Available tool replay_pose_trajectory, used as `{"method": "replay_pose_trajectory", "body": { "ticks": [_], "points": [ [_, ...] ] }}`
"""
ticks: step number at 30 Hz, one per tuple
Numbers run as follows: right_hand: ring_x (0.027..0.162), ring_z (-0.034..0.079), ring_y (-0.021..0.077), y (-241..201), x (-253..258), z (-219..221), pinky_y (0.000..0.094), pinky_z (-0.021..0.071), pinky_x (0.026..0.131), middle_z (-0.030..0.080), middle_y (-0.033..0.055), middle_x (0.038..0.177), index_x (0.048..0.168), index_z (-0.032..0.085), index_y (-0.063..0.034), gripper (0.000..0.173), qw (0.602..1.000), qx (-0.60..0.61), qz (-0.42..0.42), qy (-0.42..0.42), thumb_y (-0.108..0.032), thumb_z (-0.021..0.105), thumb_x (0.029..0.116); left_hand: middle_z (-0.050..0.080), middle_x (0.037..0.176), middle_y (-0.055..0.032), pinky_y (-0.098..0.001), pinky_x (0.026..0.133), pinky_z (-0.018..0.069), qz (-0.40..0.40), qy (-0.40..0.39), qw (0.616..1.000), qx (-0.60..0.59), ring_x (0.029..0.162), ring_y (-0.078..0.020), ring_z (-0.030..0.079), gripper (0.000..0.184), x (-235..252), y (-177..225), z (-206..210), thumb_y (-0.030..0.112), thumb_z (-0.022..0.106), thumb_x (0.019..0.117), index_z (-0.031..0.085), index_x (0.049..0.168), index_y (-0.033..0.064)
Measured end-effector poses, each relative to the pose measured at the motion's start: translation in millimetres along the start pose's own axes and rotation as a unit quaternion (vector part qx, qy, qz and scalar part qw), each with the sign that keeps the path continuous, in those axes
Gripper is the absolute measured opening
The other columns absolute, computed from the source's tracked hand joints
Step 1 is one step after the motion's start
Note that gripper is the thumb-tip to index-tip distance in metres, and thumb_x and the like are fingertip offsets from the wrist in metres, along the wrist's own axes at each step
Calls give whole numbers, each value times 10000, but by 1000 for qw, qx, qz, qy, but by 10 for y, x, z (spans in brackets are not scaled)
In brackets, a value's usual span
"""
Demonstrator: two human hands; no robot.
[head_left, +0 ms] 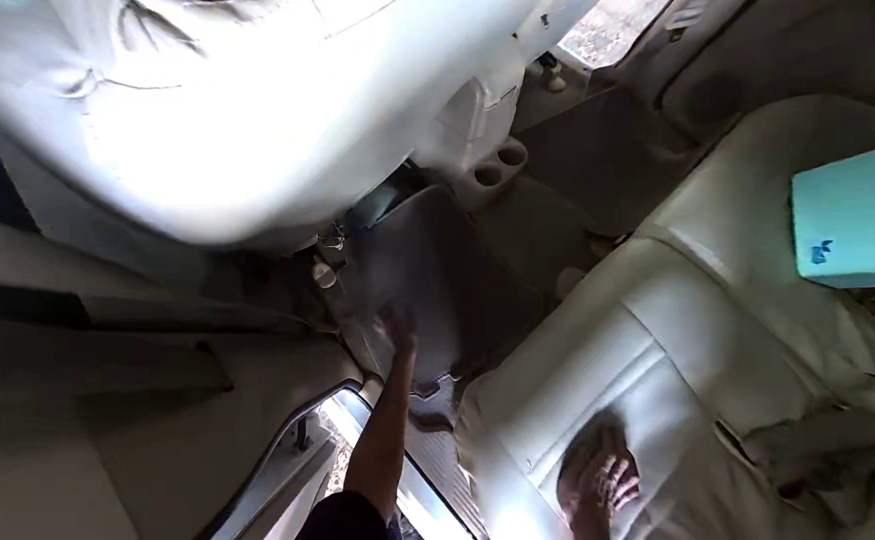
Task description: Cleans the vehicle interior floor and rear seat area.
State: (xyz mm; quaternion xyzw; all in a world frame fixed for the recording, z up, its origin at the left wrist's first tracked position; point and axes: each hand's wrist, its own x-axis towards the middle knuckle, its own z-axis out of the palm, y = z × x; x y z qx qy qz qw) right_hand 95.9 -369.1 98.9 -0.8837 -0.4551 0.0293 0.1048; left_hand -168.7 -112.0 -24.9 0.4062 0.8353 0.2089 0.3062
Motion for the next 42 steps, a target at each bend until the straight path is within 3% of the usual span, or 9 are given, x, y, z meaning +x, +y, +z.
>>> {"method": "replay_pose_trajectory", "body": {
  "ticks": [3, 5, 12, 18, 29, 32, 35, 37, 42],
  "points": [
    [1418, 443, 482, -51, 39, 172, 682, 334, 1112, 464, 249, 1548, 1492, 487, -2, 583, 999, -24, 15, 34, -313, 340, 1021, 240, 1616, -335, -672, 1134, 314, -207, 17, 978, 19, 1488, -519, 249, 797, 39, -475, -44, 503, 635, 979, 384, 1550, 6],
    [1431, 425, 484, -17, 18, 137, 675, 307, 1138, 454, 255, 1554, 1487, 495, 3, 593, 999, -16, 18, 31, -320, 328, 1018, 296, 1575, -352, -620, 1105, 388, -244, 40, 968, 36, 1448, -509, 330, 828, -48, -597, -39, 513, 679, 950, 419, 1505, -44],
    [1329, 545, 476, -29, 121, 46, 621, 408, 1089, 581, 272, 1426, 1361, 606, 53, 545, 997, -26, -23, 66, -272, 378, 988, 595, 1338, -306, -585, 1055, 454, -152, 12, 986, -60, 1257, -432, 576, 584, -27, -559, -273, 313, 668, 1002, 499, 1436, -39],
    [1399, 494, 432, 126, 26, 249, 616, 342, 1139, 549, 213, 1494, 1418, 571, 25, 561, 997, 12, -23, 73, -259, 313, 1008, 502, 1473, -308, -554, 1150, 382, -71, 16, 995, -63, 1371, -430, 494, 569, 12, -464, -504, 228, 602, 1043, 427, 1518, -30],
    [1386, 496, 452, 167, -15, 295, 616, 356, 1130, 566, 220, 1474, 1397, 606, 11, 489, 994, 47, -20, 92, -171, 380, 1004, 502, 1453, -303, -544, 1108, 424, -176, 59, 956, -227, 1339, -401, 503, 517, -268, -1252, 0, 171, 593, 1045, 435, 1487, -45],
    [1430, 417, 475, 54, -60, 82, 614, 311, 1165, 464, 266, 1540, 1478, 507, 34, 504, 1000, 9, 4, -16, -126, 399, 1012, 542, 1413, -294, -527, 1098, 440, -188, 66, 950, -239, 1305, -382, 538, 499, -365, -1297, 83, 160, 599, 1042, 454, 1471, -50],
    [1398, 498, 364, -414, 229, -333, 471, 368, 1168, 559, 228, 1469, 1408, 574, 45, 419, 986, 34, 143, -82, -43, 455, 1016, 545, 1410, -292, -513, 1095, 450, -192, 63, 944, -260, 1299, -369, 546, 475, -466, -1344, 153, 140, 582, 1047, 458, 1461, -59],
    [1318, 541, 467, -310, 162, -66, 558, 379, 1137, 587, 313, 1392, 1352, 599, 113, 445, 992, 79, 78, 54, -68, 403, 995, 527, 1427, -298, -518, 1099, 443, -201, 59, 942, -264, 1312, -373, 534, 496, -487, -1362, 186, 129, 580, 1047, 429, 1481, -56],
    [1351, 550, 357, -269, 132, -78, 466, 377, 1168, 607, 257, 1399, 1379, 579, 101, 415, 989, 106, 99, 40, -36, 468, 1004, 432, 1538, -283, -486, 1187, 353, -163, 70, 948, -263, 1429, -361, 431, 569, -398, -1446, 271, 108, 590, 1033, 369, 1531, -56]
  ]
}}
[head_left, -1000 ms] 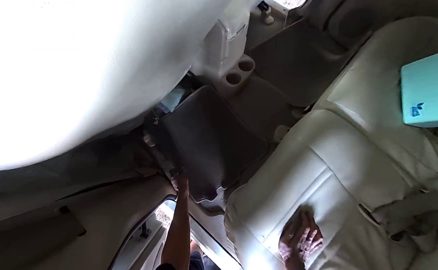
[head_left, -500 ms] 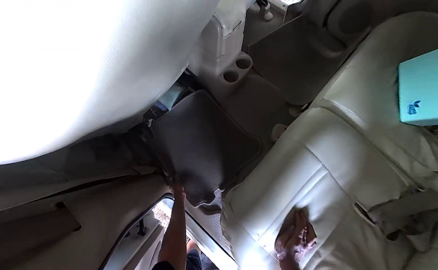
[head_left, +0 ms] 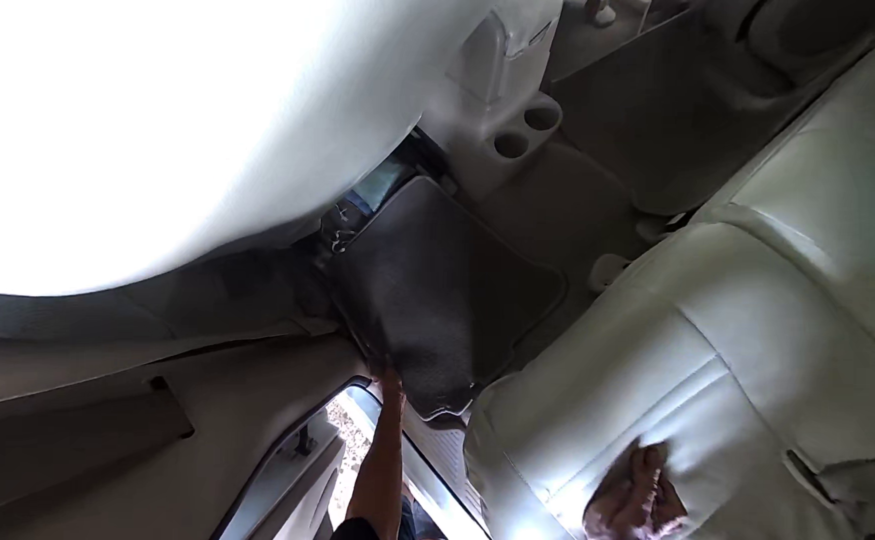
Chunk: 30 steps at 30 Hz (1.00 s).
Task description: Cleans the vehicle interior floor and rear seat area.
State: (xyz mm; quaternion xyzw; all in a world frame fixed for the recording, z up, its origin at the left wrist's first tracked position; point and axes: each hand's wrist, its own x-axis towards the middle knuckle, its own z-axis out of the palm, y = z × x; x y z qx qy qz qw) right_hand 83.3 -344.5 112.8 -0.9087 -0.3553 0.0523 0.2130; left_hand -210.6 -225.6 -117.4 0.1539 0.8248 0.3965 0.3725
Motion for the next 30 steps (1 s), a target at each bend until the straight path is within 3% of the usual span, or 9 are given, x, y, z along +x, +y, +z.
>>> {"method": "replay_pose_trajectory", "body": {
  "ticks": [2, 6, 9, 12, 14, 16, 19, 25, 30],
  "points": [
    [1352, 545, 350, -89, 21, -17, 450, 381, 1159, 595, 272, 1406, 1380, 569, 116, 432, 999, 9, 36, -17, -21, 443, 990, 462, 1509, -291, -485, 1170, 376, 13, 17, 1000, -10, 1405, -367, 460, 549, 9, 13, 15, 90, 598, 1026, 393, 1511, -65],
    [1309, 586, 398, 230, 3, 136, 425, 412, 1156, 615, 322, 1352, 1339, 595, 141, 405, 995, 41, -73, 52, -25, 457, 996, 415, 1556, -285, -437, 1193, 341, 5, 26, 999, -23, 1446, -347, 418, 592, -64, 171, 59, 71, 596, 1019, 349, 1536, -80],
    [1243, 621, 159, -9, 52, 62, 245, 444, 1102, 645, 250, 1299, 1317, 556, 181, 373, 961, 261, 73, 51, -56, 482, 1038, 387, 1578, -277, -456, 1208, 326, 12, 16, 1000, -21, 1465, -348, 392, 611, -42, 121, 33, 80, 590, 1026, 321, 1554, -68],
    [1137, 632, 101, -298, 110, -63, 218, 478, 1034, 643, 224, 1245, 1291, 541, 196, 350, 917, 359, 167, 56, -30, 505, 1026, 445, 1523, -287, -466, 1156, 398, 35, 4, 999, -42, 1396, -344, 470, 575, 7, 23, 43, 72, 590, 1024, 358, 1533, -59],
    [1289, 573, 205, -300, 62, -121, 284, 412, 1136, 588, 278, 1363, 1343, 523, 189, 379, 948, 284, 142, 8, 0, 486, 1016, 468, 1497, -289, -459, 1137, 418, 36, 2, 998, -54, 1374, -337, 487, 562, -2, 35, 23, 60, 594, 1020, 372, 1523, -55],
    [1398, 489, 383, 62, -54, 52, 464, 315, 1204, 541, 306, 1451, 1393, 547, 131, 448, 994, 104, -14, 1, -44, 470, 988, 448, 1528, -277, -447, 1164, 390, 40, 3, 998, -48, 1410, -332, 460, 585, -15, 37, 32, 63, 597, 1021, 353, 1543, -45],
    [1382, 487, 460, 574, -74, 307, 636, 296, 1140, 547, 258, 1474, 1354, 611, 34, 442, 988, -24, -143, 52, -148, 382, 1023, 402, 1561, -281, -472, 1193, 347, 42, -32, 999, 6, 1443, -352, 415, 620, -9, 35, -60, 111, 596, 1034, 313, 1564, -45],
    [1383, 486, 456, 610, -88, 343, 662, 301, 1104, 541, 221, 1498, 1329, 630, 26, 471, 991, -35, -126, 36, -182, 353, 1009, 326, 1608, -275, -468, 1210, 329, 42, -101, 993, 44, 1478, -351, 368, 801, 109, -43, -206, 88, 706, 959, 226, 1589, -35],
    [1375, 494, 455, 589, -69, 362, 651, 299, 1112, 560, 224, 1476, 1313, 639, 22, 463, 990, -42, -127, 38, -188, 351, 1018, 311, 1611, -298, -425, 1229, 302, 97, -104, 988, 62, 1495, -341, 351, 768, 49, -29, -203, 58, 661, 976, 210, 1583, -77]
  ]
}}
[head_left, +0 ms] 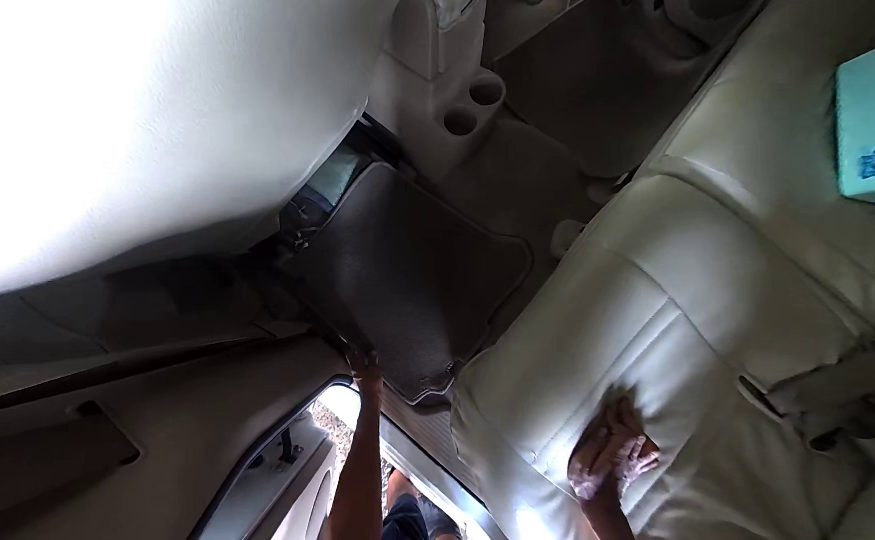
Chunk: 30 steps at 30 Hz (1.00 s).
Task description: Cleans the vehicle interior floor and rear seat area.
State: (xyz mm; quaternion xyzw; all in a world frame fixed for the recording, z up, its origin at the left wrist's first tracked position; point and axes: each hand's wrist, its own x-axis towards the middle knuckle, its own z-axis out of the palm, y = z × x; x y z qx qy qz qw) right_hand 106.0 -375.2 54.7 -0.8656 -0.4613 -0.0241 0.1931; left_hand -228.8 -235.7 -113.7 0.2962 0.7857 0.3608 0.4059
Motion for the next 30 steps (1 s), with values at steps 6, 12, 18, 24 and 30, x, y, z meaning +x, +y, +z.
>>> {"method": "replay_pose_trajectory", "body": {
  "ticks": [6, 12, 18, 24, 30],
  "points": [
    [1359, 499, 483, -94, 7, -36, 617, 297, 1145, 554, 288, 1452, 1314, 621, 88, 427, 1000, -8, -5, -2, -114, 385, 1021, 402, 1551, -301, -443, 1197, 357, -30, -6, 999, 16, 1437, -350, 426, 687, 37, -28, -27, 69, 650, 986, 293, 1552, -83],
    [1415, 438, 469, -15, -16, -14, 537, 235, 1220, 503, 340, 1470, 1355, 539, 157, 475, 999, 29, -16, -11, -108, 348, 1010, 511, 1443, -308, -513, 1057, 488, -99, -25, 991, 84, 1290, -381, 560, 720, 143, 68, -61, 137, 699, 973, 306, 1547, -47],
    [1413, 439, 475, -34, 28, -25, 483, 244, 1240, 474, 402, 1453, 1337, 490, 232, 524, 999, 52, -3, -8, -134, 306, 1010, 421, 1532, -302, -580, 1147, 371, 1, 28, 941, 338, 1410, -461, 425, 684, -69, 619, 37, 262, 698, 947, 433, 1517, -5],
    [1272, 559, 485, -524, 288, -242, 425, 361, 1163, 587, 424, 1227, 1097, 537, 241, 380, 1000, 10, 13, 19, -58, 316, 1017, 149, 1691, -249, -669, 1242, 106, 307, -139, 866, 370, 1563, -478, 72, 701, 458, 715, 1247, 552, 498, 1013, 390, 1593, 173],
    [1346, 528, 393, -247, 199, -177, 419, 354, 1180, 587, 349, 1319, 1206, 551, 156, 373, 999, 17, -34, 14, -129, 354, 1069, 56, 1729, -157, -741, 1198, 50, 316, -137, 787, 511, 1575, -453, 12, 830, 774, 639, 1833, 817, 288, 930, 203, 1642, 398]
  ]
}}
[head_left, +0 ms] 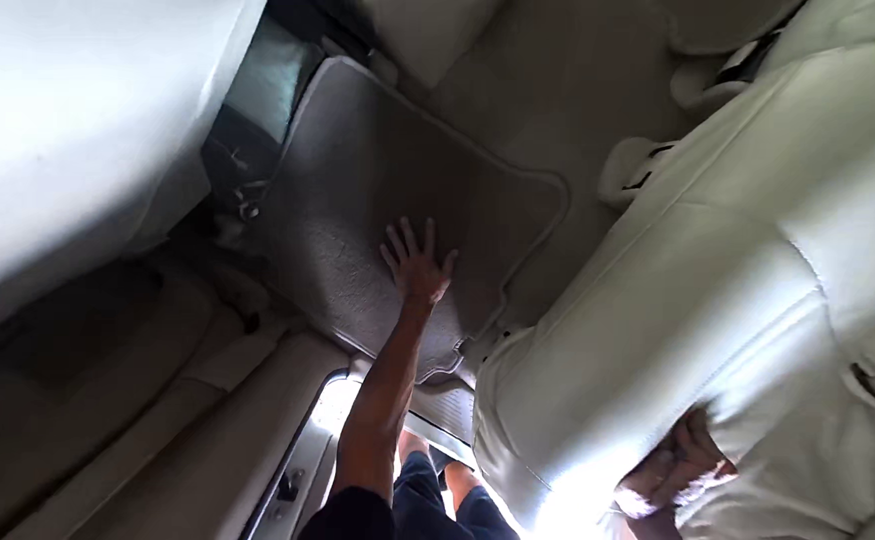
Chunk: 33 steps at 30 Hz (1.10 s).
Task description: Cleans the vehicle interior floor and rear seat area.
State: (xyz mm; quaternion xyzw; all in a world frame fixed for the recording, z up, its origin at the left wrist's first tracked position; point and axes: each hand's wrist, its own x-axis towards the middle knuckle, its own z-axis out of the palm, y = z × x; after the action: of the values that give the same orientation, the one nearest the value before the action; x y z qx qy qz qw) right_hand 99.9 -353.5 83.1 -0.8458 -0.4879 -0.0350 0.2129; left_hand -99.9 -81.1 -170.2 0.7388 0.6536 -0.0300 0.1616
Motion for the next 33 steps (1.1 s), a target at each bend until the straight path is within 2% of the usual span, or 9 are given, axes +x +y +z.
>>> {"method": "replay_pose_trajectory", "body": {
  "ticks": [4, 8, 15, 18, 20, 25, 29, 31, 33],
  "points": [
    [1319, 519, 484, 70, 104, -183, 538, 363, 1146, 554, 365, 1375, 1258, 589, 135, 439, 990, -58, 10, -127, -196, 426, 1020, 28, 1736, -126, -728, 1208, 25, 7, -4, 999, -35, 1587, -398, -31, 810, -12, 17, -96, 768, 348, 956, 203, 1647, 370],
    [1049, 652, 449, 249, 836, -397, 621, 510, 879, 663, 251, 1162, 1230, 636, 24, 530, 959, -94, -13, -267, -376, 410, 965, 159, 1714, -158, -716, 1212, 64, 3, 28, 999, -30, 1580, -419, 82, 785, -23, 12, -113, 771, 345, 946, 335, 1613, 356],
    [1304, 543, 295, -413, 2588, 381, 527, 348, 1038, 605, 79, 1439, 1428, 553, -187, 445, 947, -111, -292, -75, -319, 420, 1025, 294, 1651, -239, -717, 1199, 115, 12, 66, 998, -14, 1532, -489, 218, 824, 24, 66, -159, 778, 353, 922, 449, 1569, 277],
    [1454, 437, 331, -308, 2904, 824, 669, 311, 1096, 540, 39, 1538, 1418, 631, -225, 493, 960, -92, -218, -150, -402, 427, 1005, 320, 1640, -237, -725, 1190, 125, 19, 84, 996, -14, 1528, -492, 228, 820, 36, 70, -128, 768, 337, 927, 474, 1555, 260],
    [1488, 400, 275, -277, 2887, 874, 630, 290, 1133, 536, -63, 1543, 1385, 654, -335, 455, 970, -73, -168, -158, -438, 399, 1022, 330, 1636, -235, -722, 1192, 124, 21, 96, 995, -15, 1527, -493, 229, 826, 30, 59, -74, 773, 324, 921, 496, 1540, 254],
    [1430, 464, 244, -200, 2827, 1024, 554, 294, 1136, 599, -76, 1475, 1285, 716, -341, 427, 984, -23, -147, -94, -431, 427, 984, 360, 1612, -258, -727, 1191, 124, 3, 123, 990, -68, 1512, -516, 245, 815, 62, 103, -47, 763, 355, 927, 569, 1484, 208],
    [1403, 467, 186, -160, 2848, 985, 498, 269, 1121, 617, -86, 1442, 1170, 735, -345, 366, 985, 34, -132, -107, -424, 419, 1005, 515, 1417, -345, -590, 1155, 365, 103, 194, 938, -268, 1368, -510, 451, 384, 848, 1002, -645, 249, 618, 955, 702, 1208, -27],
    [1377, 483, 180, -149, 2889, 909, 489, 266, 1108, 641, -83, 1407, 1145, 736, -319, 340, 981, 57, -122, -140, -399, 432, 1014, 640, 1288, -250, -475, 1073, 485, 200, 173, 906, -331, 1246, -364, 594, 290, 1600, 1708, -1026, 159, 617, 969, 724, 1178, -12],
    [1359, 501, 189, -167, 2929, 840, 493, 269, 1095, 657, -66, 1388, 1140, 741, -290, 313, 977, 74, -106, -169, -359, 458, 1024, 629, 1315, -232, -479, 1065, 492, 229, 103, 898, -363, 1238, -343, 604, 315, 2414, 2312, -1222, 154, 596, 1010, 677, 1258, -23]
  ]
}}
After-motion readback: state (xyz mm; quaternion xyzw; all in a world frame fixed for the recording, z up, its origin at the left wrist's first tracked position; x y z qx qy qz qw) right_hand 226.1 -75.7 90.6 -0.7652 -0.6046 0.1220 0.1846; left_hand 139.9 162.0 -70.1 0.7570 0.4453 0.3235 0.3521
